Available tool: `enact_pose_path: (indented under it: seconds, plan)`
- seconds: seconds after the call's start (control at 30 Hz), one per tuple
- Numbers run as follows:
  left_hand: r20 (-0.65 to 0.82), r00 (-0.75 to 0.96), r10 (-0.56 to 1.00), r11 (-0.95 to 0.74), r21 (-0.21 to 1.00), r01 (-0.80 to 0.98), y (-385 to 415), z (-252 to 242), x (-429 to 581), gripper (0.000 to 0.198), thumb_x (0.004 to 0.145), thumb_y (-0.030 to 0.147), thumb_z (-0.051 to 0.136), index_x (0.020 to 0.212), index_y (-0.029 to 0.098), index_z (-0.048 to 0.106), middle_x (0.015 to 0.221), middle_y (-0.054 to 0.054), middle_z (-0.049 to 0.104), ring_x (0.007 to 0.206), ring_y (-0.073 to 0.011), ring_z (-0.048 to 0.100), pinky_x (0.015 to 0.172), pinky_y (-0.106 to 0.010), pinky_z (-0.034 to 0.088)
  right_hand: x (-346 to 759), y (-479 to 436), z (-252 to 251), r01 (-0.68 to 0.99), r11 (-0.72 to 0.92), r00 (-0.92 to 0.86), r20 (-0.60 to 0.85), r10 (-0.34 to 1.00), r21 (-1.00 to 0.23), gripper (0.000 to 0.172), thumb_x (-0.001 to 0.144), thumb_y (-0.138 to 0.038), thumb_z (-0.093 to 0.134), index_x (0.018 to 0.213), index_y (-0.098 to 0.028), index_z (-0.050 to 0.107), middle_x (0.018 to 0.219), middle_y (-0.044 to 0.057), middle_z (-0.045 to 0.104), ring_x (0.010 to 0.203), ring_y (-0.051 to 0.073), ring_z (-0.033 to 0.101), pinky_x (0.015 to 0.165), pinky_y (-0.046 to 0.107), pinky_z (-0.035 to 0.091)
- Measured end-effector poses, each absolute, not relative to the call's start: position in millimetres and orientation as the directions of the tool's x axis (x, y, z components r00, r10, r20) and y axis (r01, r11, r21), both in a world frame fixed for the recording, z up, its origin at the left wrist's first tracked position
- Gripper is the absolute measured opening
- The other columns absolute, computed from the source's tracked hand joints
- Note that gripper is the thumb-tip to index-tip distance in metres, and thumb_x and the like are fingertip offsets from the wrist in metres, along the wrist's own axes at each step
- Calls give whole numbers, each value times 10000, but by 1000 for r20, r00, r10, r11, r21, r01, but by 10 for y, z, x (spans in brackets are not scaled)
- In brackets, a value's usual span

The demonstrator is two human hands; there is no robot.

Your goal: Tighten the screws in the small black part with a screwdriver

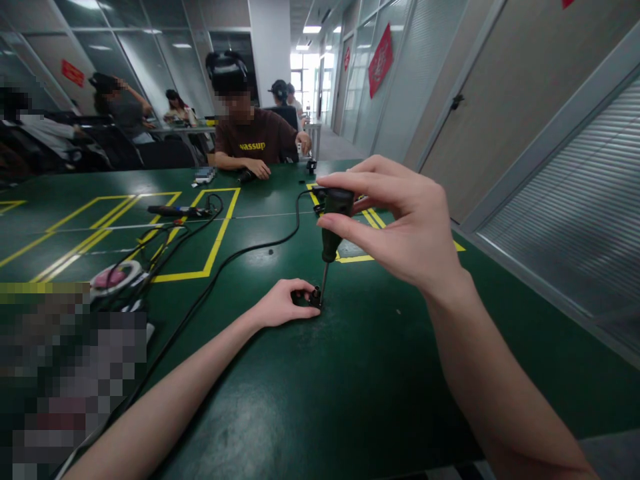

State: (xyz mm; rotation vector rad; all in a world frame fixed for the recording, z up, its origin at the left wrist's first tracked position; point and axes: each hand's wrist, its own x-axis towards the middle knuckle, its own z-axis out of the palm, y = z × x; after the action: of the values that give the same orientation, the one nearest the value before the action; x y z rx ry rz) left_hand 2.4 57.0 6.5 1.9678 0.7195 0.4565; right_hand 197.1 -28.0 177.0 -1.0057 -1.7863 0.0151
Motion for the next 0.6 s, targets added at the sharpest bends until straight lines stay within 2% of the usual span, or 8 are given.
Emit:
enact_pose_path:
  seconds: [0.23, 0.37, 0.5, 0.6]
  plan:
    - [25, 756, 654, -380, 875, 300, 563, 75, 21, 379, 749, 370, 823, 1054, 151, 775, 962, -51, 774, 912, -215, 686, 892, -328, 519, 1952, -290, 1751, 631, 643, -95, 780, 618, -433, 349, 886, -269, 702, 1232, -295, 737, 1124, 43, 757, 983, 252, 713, 812, 421, 648]
    - [30, 756, 654, -390, 869, 303, 567, 71, 28, 386, 746, 367, 823, 1060, 147, 780, 960, -52, 770, 904, -212, 672, 871, -322, 507, 1943, -280, 1753, 653, 637, -116, 777, 619, -410, 295, 881, -240, 687, 1168, -245, 757, 1090, 58, 772, 942, 239, 719, 813, 398, 635]
    - [26, 755, 655, -372, 881, 293, 569, 63, 30, 385, 744, 362, 826, 1053, 138, 777, 952, -57, 771, 902, -215, 678, 878, -326, 510, 1955, -275, 1770, 649, 662, -167, 778, 606, -376, 248, 890, -306, 731, 1134, -272, 764, 1061, 46, 760, 921, 237, 708, 801, 407, 624]
    - [22, 756, 654, -368, 883, 293, 573, 51, 29, 383, 746, 366, 826, 1049, 137, 773, 963, -58, 770, 917, -219, 686, 894, -333, 515, 1959, -273, 1771, 649, 665, -171, 780, 602, -370, 224, 905, -287, 716, 1123, -265, 760, 1034, 49, 752, 898, 229, 701, 779, 398, 623]
